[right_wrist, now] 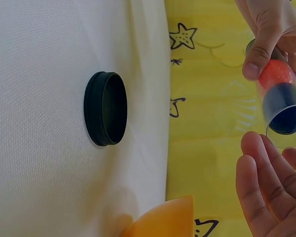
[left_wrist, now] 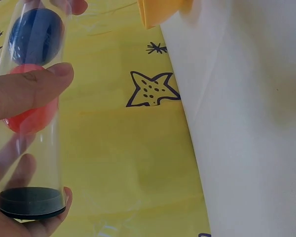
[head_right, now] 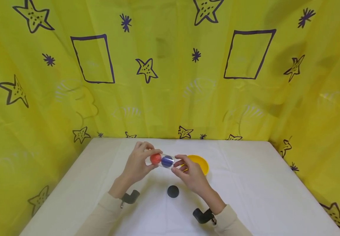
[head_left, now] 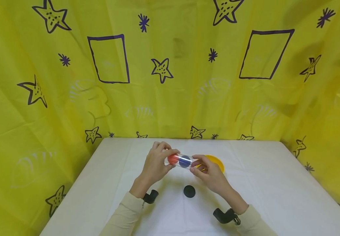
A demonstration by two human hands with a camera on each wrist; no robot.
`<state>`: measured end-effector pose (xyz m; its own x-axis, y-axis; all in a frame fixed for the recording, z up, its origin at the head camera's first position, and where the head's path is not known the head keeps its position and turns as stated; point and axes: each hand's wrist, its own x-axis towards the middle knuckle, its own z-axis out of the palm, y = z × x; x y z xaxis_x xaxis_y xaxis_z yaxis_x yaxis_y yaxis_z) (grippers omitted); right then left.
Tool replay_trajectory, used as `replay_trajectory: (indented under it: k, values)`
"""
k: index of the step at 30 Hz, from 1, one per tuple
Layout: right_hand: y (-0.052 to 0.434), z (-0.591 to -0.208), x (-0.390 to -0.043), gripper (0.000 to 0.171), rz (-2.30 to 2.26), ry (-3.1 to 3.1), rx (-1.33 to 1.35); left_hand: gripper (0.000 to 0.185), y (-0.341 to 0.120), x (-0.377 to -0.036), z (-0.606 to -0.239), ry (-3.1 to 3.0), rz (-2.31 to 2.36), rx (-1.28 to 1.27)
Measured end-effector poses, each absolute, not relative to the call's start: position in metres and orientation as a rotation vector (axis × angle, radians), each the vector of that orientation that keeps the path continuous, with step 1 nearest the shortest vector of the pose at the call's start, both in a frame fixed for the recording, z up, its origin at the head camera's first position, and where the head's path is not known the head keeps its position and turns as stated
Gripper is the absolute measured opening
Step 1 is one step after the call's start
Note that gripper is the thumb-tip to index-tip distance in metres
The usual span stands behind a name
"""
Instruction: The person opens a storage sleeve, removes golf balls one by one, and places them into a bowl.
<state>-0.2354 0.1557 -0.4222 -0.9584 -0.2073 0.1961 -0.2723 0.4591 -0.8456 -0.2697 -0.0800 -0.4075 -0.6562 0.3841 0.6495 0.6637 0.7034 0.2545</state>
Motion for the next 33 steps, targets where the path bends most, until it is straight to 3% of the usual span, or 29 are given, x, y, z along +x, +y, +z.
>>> replay_trajectory:
  k: [19,33]
  values:
    - [0.16,-0.421,-0.238,0.049,1.459,-2.681,0.407,0.045,-0.08,-0.27,-0.406,-2.377,-0.66,-0.785]
    - [0.167,-0.417,-0.237,0.042,1.39,-2.66,0.455,0.045,-0.078,-0.267,-0.406,-2.386,-0.702,-0.786]
